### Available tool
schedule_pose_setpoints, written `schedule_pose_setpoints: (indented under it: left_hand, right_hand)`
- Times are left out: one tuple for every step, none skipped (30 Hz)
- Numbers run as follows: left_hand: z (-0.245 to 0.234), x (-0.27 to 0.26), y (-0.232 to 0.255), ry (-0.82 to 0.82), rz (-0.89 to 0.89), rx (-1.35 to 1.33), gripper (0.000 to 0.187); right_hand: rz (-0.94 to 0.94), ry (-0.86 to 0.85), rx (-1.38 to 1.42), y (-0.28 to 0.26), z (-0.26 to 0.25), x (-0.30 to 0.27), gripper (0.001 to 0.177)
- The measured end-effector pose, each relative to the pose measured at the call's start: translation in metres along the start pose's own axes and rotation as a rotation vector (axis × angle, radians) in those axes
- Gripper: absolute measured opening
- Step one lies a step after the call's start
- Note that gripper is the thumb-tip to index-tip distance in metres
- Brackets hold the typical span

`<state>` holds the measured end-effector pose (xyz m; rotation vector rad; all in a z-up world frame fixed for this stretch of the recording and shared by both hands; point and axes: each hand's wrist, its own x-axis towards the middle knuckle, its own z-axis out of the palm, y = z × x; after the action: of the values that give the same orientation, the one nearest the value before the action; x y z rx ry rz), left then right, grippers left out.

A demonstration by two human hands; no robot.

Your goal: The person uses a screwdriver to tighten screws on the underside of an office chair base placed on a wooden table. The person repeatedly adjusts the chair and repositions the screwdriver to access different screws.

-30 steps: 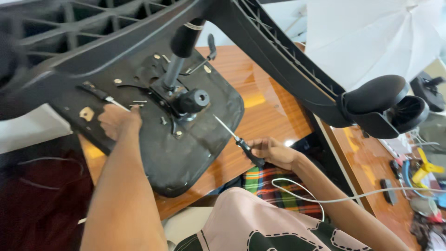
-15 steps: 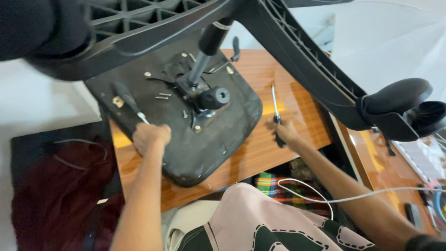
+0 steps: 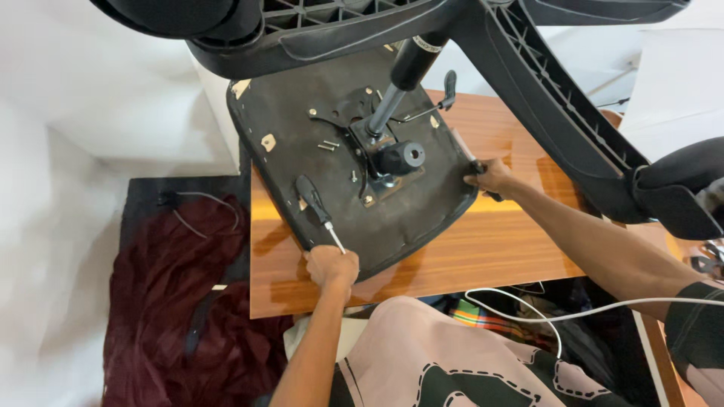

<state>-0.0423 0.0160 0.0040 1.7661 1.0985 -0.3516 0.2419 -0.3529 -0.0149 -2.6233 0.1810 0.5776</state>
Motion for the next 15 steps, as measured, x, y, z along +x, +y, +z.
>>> schedule_pose_setpoints:
  left_hand:
    - [0.001,0.000,0.005,-0.014,-0.035,-0.004,0.026]
    - [0.004,-0.001,0.012,0.005,-0.097,-0.051,0.032]
    - [0.008,-0.003,0.020,0.026,-0.159,-0.097,0.041]
    - [0.009,-0.004,0.028,0.050,-0.216,-0.141,0.052]
    - [0.008,-0.008,0.030,0.059,-0.202,-0.136,0.056]
    - [0.007,-0.012,0.032,0.068,-0.188,-0.134,0.060]
    - [0.005,-0.015,0.035,0.077,-0.174,-0.132,0.064]
    - [0.001,-0.015,0.037,0.041,-0.180,-0.131,0.055]
    - [-0.004,-0.014,0.038,0.006,-0.186,-0.130,0.046]
    - [-0.008,-0.013,0.038,-0.030,-0.195,-0.132,0.040]
    - [-0.009,-0.011,0.041,0.011,-0.228,-0.173,0.042]
    - [-0.007,-0.011,0.045,0.052,-0.268,-0.216,0.046]
    - [-0.005,-0.011,0.048,0.093,-0.308,-0.259,0.050]
    - [0.000,-0.011,0.047,0.110,-0.298,-0.236,0.046]
    - [0.000,-0.008,0.047,0.128,-0.288,-0.212,0.042]
  right_hand:
    - [0.017,0.002,-0.071,-0.002,0.002,-0.001,0.037]
    - [0.035,0.009,-0.144,-0.004,0.001,-0.002,0.036]
    - [0.053,0.015,-0.216,-0.006,0.001,-0.003,0.036]
    - [0.043,0.021,-0.212,-0.008,0.003,-0.003,0.037]
    - [0.033,0.026,-0.209,-0.011,0.005,-0.003,0.038]
    - [0.022,0.033,-0.207,-0.012,0.005,-0.003,0.039]
    - [0.040,0.029,-0.207,-0.012,0.004,-0.003,0.038]
    - [0.055,0.023,-0.210,-0.011,0.003,-0.002,0.038]
    - [0.069,0.018,-0.212,-0.010,0.004,-0.001,0.038]
    - [0.072,0.011,-0.216,-0.009,0.005,0.002,0.038]
    - [0.074,0.004,-0.219,-0.006,0.005,0.005,0.038]
    - [0.075,-0.007,-0.230,-0.002,0.003,0.009,0.038]
    - [0.025,-0.015,-0.217,0.001,0.003,0.015,0.039]
    - [-0.017,-0.022,-0.203,0.010,0.003,0.018,0.039]
    - [-0.060,-0.029,-0.189,0.014,0.004,0.021,0.040]
